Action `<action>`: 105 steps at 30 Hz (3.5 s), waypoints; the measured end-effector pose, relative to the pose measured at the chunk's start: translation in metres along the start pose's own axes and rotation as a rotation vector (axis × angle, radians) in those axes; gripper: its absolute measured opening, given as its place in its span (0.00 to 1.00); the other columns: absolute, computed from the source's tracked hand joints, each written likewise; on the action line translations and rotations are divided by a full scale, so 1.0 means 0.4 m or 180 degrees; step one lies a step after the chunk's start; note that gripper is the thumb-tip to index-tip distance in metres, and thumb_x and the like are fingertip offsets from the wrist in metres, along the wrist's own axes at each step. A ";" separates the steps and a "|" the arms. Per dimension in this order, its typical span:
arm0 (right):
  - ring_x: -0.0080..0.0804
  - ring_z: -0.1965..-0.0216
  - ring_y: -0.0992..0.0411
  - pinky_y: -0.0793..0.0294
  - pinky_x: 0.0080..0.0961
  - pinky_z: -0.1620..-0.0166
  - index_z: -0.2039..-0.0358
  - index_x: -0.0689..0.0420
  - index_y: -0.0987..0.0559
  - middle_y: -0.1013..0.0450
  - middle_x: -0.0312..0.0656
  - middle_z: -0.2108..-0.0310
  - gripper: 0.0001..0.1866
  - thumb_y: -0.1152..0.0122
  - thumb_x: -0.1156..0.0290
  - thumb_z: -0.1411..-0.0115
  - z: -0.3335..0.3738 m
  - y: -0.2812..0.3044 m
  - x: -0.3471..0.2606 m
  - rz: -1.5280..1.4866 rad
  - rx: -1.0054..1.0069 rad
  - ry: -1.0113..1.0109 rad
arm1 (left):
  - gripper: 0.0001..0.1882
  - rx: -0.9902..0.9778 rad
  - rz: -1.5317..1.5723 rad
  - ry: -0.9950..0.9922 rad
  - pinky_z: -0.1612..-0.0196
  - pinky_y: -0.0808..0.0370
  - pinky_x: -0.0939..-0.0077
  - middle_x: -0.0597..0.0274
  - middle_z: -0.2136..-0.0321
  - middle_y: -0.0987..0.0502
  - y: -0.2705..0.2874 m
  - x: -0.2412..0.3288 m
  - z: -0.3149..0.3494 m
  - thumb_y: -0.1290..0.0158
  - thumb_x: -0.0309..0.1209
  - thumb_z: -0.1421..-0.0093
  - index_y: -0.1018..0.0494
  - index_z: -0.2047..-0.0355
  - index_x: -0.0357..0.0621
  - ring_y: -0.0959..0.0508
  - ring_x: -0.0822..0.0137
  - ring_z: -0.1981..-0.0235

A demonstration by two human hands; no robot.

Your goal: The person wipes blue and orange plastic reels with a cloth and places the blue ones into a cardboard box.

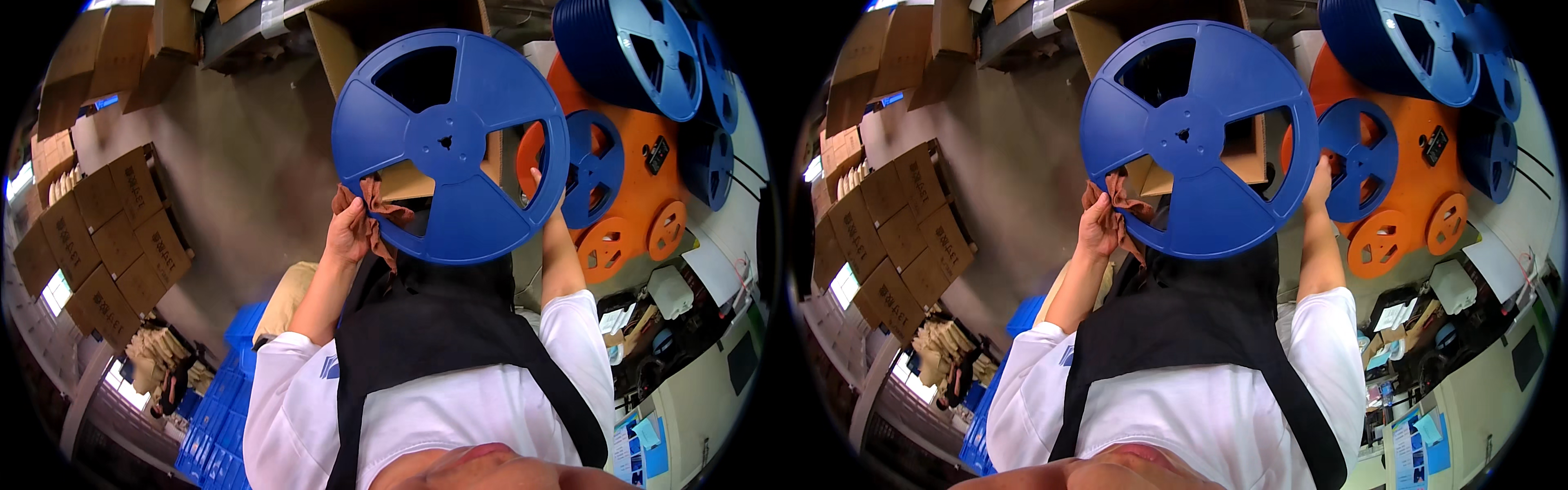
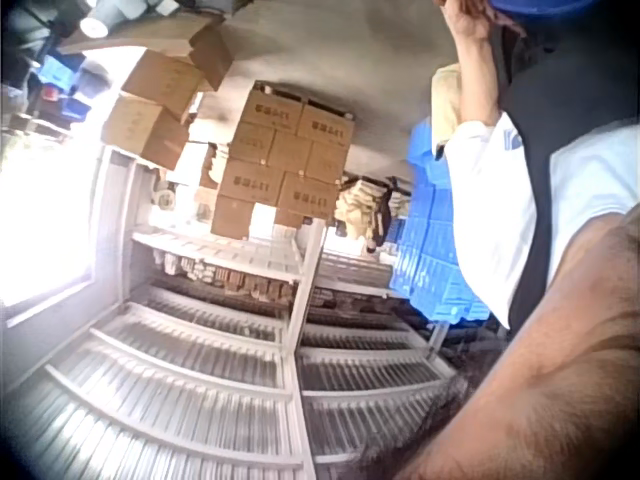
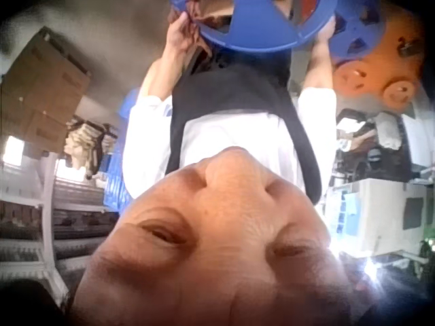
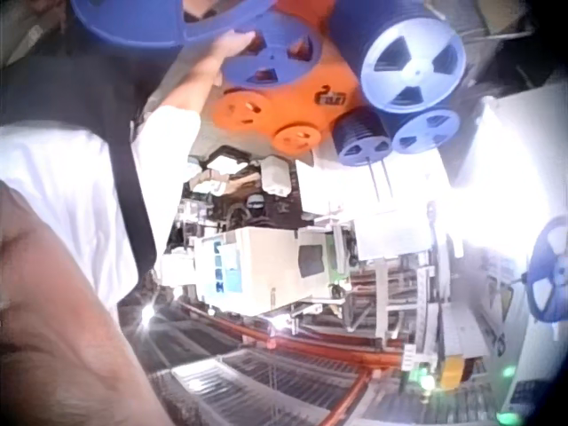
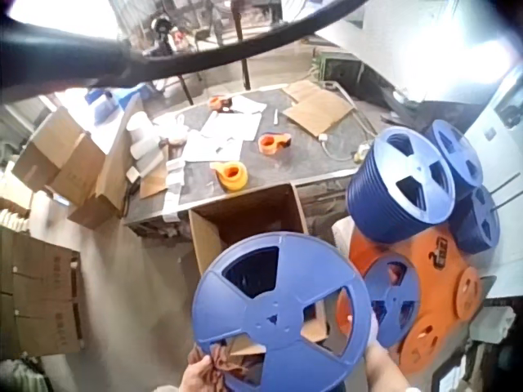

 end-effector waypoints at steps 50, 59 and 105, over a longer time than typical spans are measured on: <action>0.41 0.36 0.48 0.42 0.32 0.40 0.44 0.55 0.36 0.46 0.47 0.37 0.30 0.39 0.65 0.47 0.143 -0.620 -0.119 -0.1693 -0.2540 -0.1168 | 0.17 0.0501 -0.3965 -0.0391 0.61 0.28 0.72 0.55 0.63 0.26 0.126 -0.329 -0.644 0.46 0.29 0.43 0.31 0.53 0.40 0.25 0.63 0.64; 0.53 0.34 0.55 0.50 0.46 0.36 0.41 0.53 0.35 0.49 0.48 0.35 0.32 0.39 0.67 0.47 -0.176 -0.337 -0.541 0.1316 0.0433 0.2019 | 0.15 0.1021 -0.5707 -0.1153 0.45 0.33 0.65 0.51 0.49 0.31 0.286 -0.104 -0.524 0.49 0.20 0.47 0.30 0.57 0.36 0.31 0.52 0.47; 0.44 0.41 0.42 0.41 0.44 0.43 0.49 0.47 0.27 0.36 0.44 0.46 0.26 0.36 0.68 0.51 -0.078 -0.516 -0.416 0.0779 -0.0650 0.2032 | 0.16 0.1487 -0.5782 -0.1166 0.49 0.34 0.57 0.54 0.52 0.31 0.356 -0.105 -0.517 0.49 0.20 0.52 0.30 0.60 0.45 0.31 0.50 0.53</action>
Point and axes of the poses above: each hand's wrist, its own z-axis away from the middle knuckle, its own y-axis out of the back of the hand, x = y × z, the point moved 7 cm from there along -z, towards the middle knuckle
